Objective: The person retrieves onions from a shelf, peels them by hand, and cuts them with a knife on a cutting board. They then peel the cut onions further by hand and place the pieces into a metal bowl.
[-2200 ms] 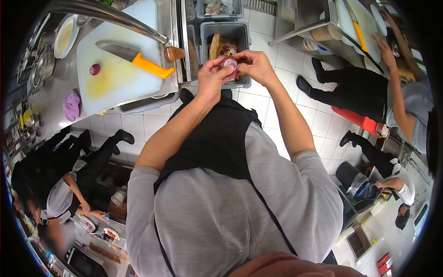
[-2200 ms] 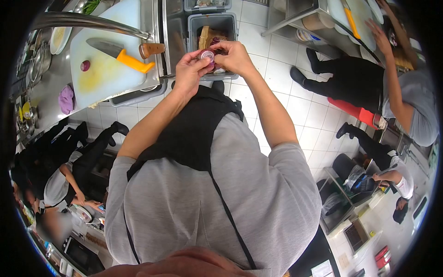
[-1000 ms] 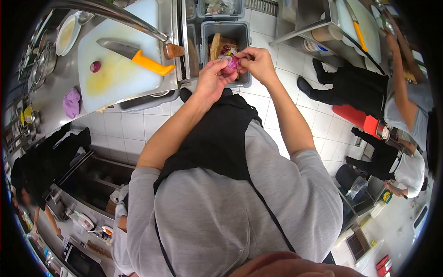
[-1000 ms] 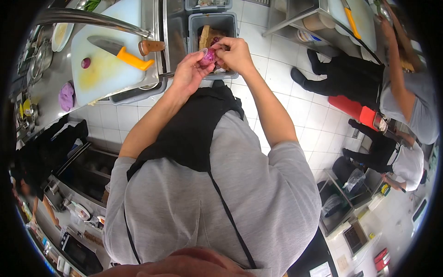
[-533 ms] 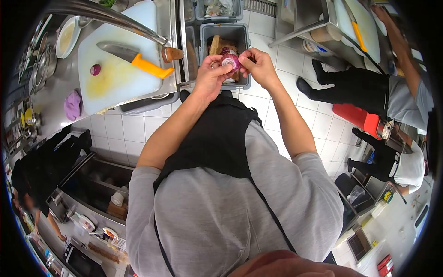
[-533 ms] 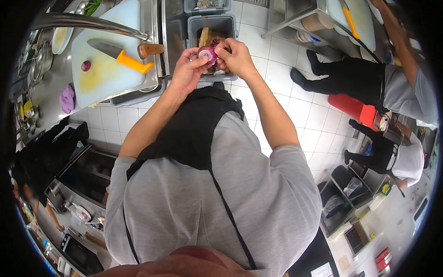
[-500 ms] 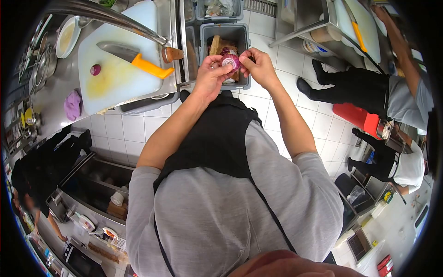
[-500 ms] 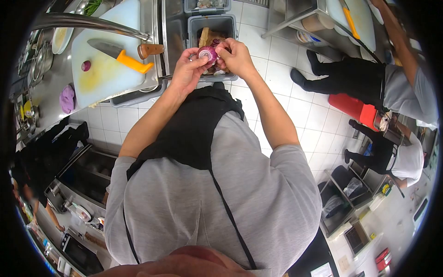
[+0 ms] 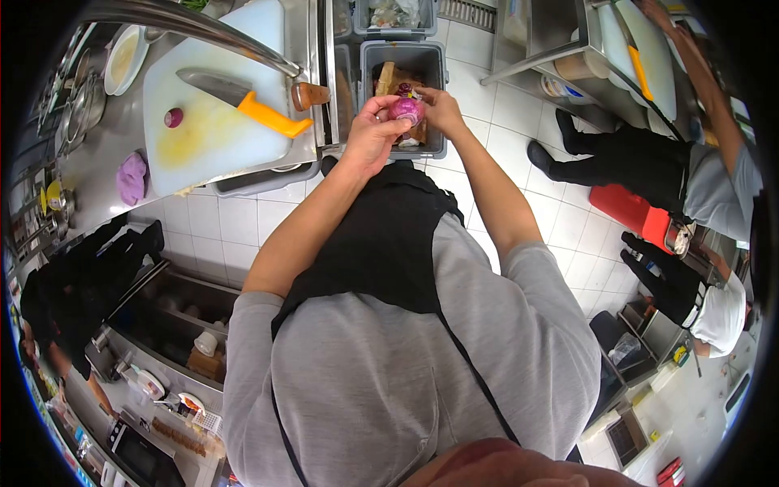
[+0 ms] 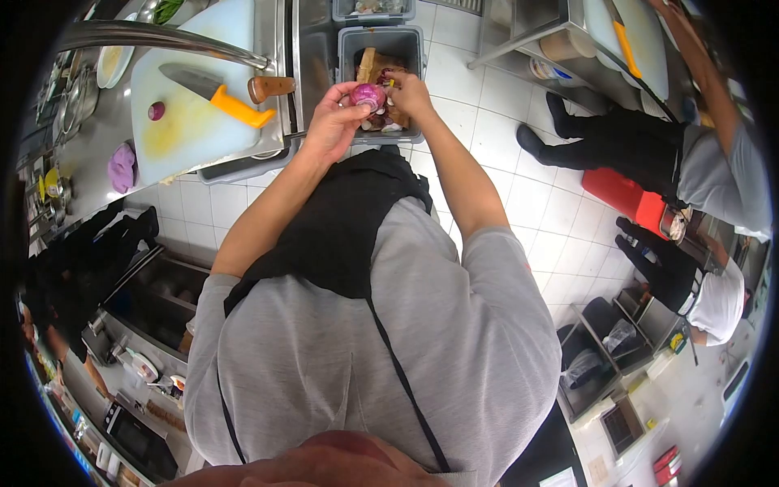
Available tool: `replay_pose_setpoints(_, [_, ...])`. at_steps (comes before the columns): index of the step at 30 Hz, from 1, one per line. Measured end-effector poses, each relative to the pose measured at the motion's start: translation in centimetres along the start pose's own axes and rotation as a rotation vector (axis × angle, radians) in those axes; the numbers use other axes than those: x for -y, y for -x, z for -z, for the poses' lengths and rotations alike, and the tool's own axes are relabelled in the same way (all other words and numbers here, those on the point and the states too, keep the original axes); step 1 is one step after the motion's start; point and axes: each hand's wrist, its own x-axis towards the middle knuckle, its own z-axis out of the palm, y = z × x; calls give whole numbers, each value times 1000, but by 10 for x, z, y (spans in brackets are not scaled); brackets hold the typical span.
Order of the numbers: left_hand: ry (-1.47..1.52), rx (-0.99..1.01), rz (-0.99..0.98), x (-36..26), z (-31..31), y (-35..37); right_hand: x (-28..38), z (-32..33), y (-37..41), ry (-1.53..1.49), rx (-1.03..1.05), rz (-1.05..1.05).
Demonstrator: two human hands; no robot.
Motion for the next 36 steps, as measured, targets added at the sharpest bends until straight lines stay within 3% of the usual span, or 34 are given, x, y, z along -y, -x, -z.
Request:
replay_pose_setpoints(2, [-36,-16,-15,1,2,-1,17,17,6,-126,15,-50])
replay_pose_setpoints(5, [-130,-51,-45,0,3,-2,68,48,39,-721,125,-129])
replay_pose_setpoints(9, [-182,-86,-7,-12,-16,3,95,54,71,-366,-116,330])
replay_pose_setpoints(12, [-291,-60,-104,-4,-13,0,91,53,73,-154,-332,520])
replay_pose_setpoints(15, [-349,-45,-199,2,-13,-2,95,51,77,29,-418,551])
replay_pose_setpoints(18, [-313,-15,-245,1,-14,0,79,36,74,-688,-216,28])
replay_pose_setpoints(21, [-306,-1,-248,-1,-14,4,72,46,68,-816,-39,-161])
replay_pose_setpoints(24, [-340,60,-190,2,4,1,88,54,77,-921,59,-2])
replay_pose_setpoints(27, [-220,80,-174,2,7,-3,86,53,79,-802,109,152])
replay_pose_setpoints(33, [-130,53,-187,-7,-7,6,82,50,82,-800,81,151])
replay_pose_setpoints(36, [-177,98,-103,-9,-5,8,86,50,84,-751,5,266])
